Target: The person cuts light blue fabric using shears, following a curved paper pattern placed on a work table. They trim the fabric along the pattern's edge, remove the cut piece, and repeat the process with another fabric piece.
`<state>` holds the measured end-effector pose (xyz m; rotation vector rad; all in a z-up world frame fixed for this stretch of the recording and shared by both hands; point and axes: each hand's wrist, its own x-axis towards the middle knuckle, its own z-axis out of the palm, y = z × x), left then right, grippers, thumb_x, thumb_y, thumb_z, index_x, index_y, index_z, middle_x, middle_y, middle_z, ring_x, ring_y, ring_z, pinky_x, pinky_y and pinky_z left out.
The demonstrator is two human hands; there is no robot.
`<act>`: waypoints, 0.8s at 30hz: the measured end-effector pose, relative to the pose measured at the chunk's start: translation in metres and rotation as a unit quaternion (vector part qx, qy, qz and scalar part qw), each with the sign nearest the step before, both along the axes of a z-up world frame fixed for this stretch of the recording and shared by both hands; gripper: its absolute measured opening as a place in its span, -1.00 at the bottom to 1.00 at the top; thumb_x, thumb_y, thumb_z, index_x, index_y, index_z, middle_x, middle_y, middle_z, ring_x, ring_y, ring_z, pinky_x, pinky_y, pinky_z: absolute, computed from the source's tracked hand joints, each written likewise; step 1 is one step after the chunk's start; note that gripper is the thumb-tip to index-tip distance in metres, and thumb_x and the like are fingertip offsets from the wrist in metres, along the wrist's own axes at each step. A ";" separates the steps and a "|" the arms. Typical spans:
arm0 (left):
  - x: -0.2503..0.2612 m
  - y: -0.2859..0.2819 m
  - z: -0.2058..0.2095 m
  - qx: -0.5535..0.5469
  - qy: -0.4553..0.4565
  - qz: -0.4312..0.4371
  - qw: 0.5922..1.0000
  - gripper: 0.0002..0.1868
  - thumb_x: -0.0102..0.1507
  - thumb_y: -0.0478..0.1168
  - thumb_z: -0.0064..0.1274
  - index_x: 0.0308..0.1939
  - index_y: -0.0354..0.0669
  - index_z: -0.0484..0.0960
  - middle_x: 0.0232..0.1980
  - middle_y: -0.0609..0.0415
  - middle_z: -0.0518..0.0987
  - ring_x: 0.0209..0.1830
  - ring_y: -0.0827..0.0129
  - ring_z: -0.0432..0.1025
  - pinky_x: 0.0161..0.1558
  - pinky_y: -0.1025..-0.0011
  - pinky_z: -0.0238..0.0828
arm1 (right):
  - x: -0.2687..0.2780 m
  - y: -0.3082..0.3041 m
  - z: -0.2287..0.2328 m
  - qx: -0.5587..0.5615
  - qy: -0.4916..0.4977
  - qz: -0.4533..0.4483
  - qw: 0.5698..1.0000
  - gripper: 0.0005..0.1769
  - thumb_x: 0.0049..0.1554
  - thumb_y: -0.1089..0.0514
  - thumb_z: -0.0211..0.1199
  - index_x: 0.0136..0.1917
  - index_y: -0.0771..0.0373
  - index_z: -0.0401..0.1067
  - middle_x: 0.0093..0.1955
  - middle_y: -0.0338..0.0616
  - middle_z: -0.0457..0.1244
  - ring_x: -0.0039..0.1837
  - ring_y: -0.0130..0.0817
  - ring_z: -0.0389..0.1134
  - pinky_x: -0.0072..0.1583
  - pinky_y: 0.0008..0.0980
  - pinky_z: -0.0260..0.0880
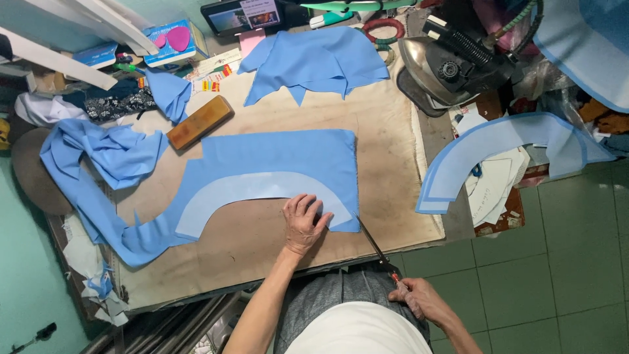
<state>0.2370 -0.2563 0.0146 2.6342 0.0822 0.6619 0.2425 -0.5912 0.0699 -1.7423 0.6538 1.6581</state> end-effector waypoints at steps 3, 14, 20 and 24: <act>0.000 0.001 -0.001 -0.004 0.002 0.001 1.000 -0.62 0.20 0.02 0.29 -0.09 -0.15 0.61 0.05 0.02 0.53 0.15 0.12 0.34 0.15 0.13 0.18 | 0.007 0.003 0.008 0.035 0.009 0.001 0.999 -0.76 0.10 0.16 0.37 -0.05 0.40 0.54 -0.03 -0.06 0.53 0.02 -0.37 0.49 0.10 -0.48 0.35; 0.001 0.001 0.001 -0.004 -0.004 0.004 1.000 -0.64 0.22 0.05 0.25 -0.11 -0.11 0.61 0.04 0.04 0.53 0.13 0.14 0.35 0.13 0.14 0.18 | 0.023 0.022 0.010 0.031 0.007 0.022 0.999 -0.34 0.12 0.11 0.31 0.43 0.41 0.29 0.10 0.01 0.51 0.16 -0.32 0.51 0.20 -0.38 0.41; 0.002 0.001 0.008 -0.012 0.005 0.006 1.000 -0.65 0.21 0.04 0.25 -0.12 -0.12 0.61 0.04 0.03 0.54 0.12 0.13 0.34 0.13 0.13 0.20 | 0.004 -0.001 -0.034 0.066 -0.032 -0.021 0.997 -0.69 0.05 0.28 0.46 -0.32 0.27 0.31 -0.13 0.05 0.50 0.07 -0.27 0.54 0.27 -0.37 0.32; 0.001 0.002 0.003 -0.010 0.002 0.010 1.000 -0.62 0.21 0.03 0.26 -0.09 -0.14 0.61 0.04 0.03 0.54 0.13 0.12 0.35 0.14 0.14 0.21 | 0.022 0.013 -0.005 0.028 0.004 0.000 1.000 -0.52 0.13 0.19 0.28 0.27 0.50 0.41 0.00 0.08 0.50 0.05 -0.30 0.48 0.15 -0.41 0.35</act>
